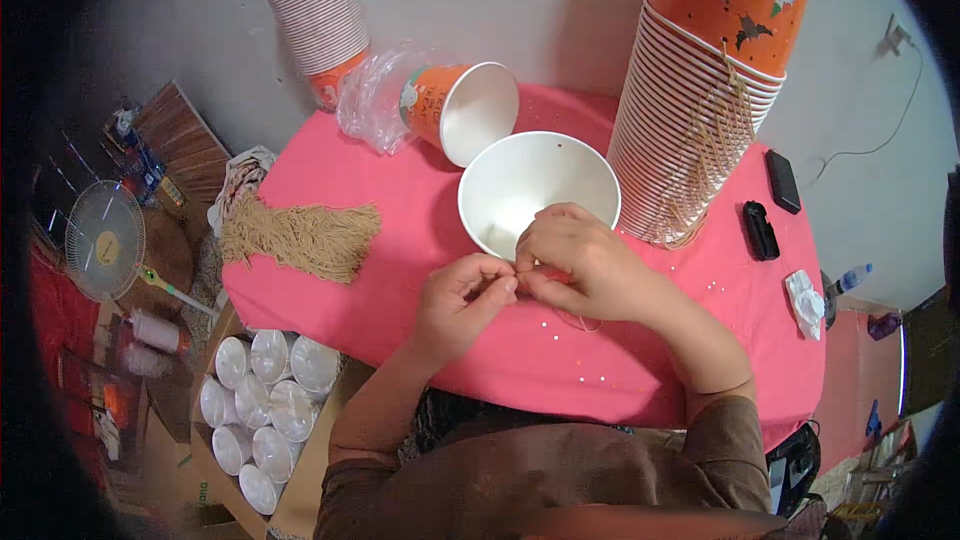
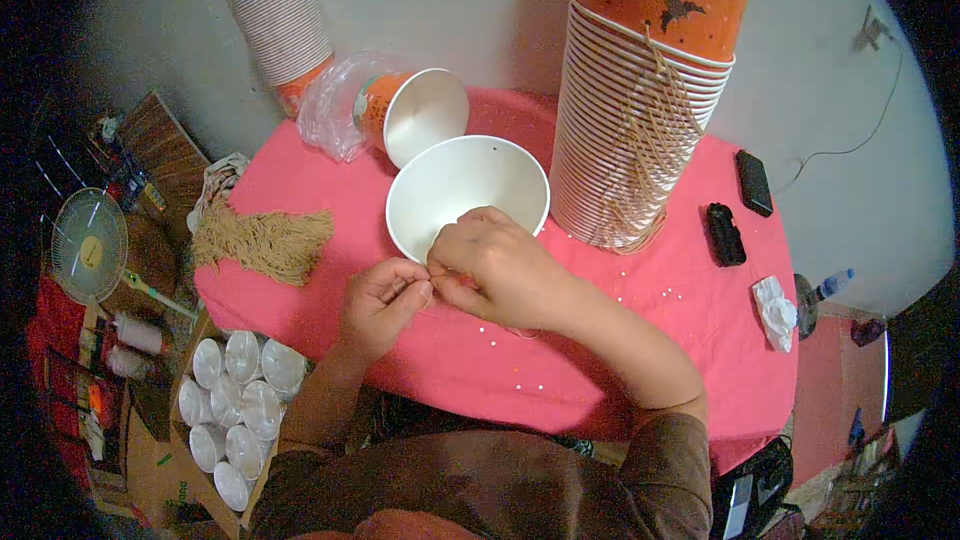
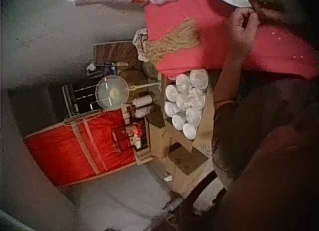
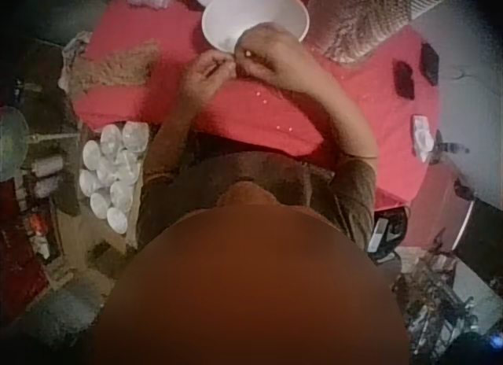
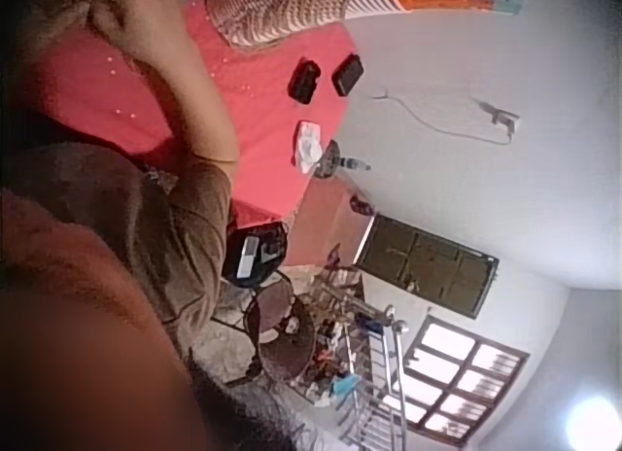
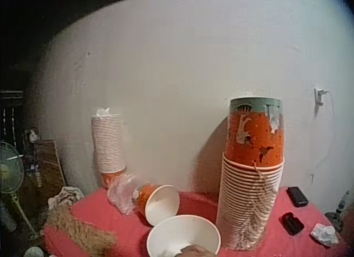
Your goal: Manually attaching string handles to plastic buckets at a manufacturing workstation.
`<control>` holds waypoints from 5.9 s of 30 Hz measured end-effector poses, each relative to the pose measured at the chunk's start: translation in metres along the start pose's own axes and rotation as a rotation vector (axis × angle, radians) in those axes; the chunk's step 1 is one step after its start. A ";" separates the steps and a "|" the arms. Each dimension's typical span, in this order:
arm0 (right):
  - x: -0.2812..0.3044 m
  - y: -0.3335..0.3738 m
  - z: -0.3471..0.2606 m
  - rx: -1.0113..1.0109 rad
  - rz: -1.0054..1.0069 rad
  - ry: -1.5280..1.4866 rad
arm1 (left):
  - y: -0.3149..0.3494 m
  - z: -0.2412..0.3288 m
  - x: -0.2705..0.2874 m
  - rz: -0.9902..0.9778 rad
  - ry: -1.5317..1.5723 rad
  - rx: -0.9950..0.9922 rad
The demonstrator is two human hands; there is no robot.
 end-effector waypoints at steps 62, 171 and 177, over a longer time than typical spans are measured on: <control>0.019 -0.002 -0.015 0.054 -0.009 0.196 | 0.000 0.003 0.002 0.088 0.061 -0.011; 0.124 0.027 -0.028 -0.227 0.452 -0.482 | -0.032 0.034 0.024 0.225 -0.685 -0.326; 0.102 0.020 -0.025 -0.333 0.266 -0.560 | -0.061 0.047 0.088 0.340 -0.664 -0.292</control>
Point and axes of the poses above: each hand's wrist, its own y-axis away from the middle knuckle, its own x-axis out of the back of the hand, z = x × y, the point moved 9 cm from there along -y, towards the middle knuckle, and after that the axes turned 3 degrees about z, right-handed, at the moved point
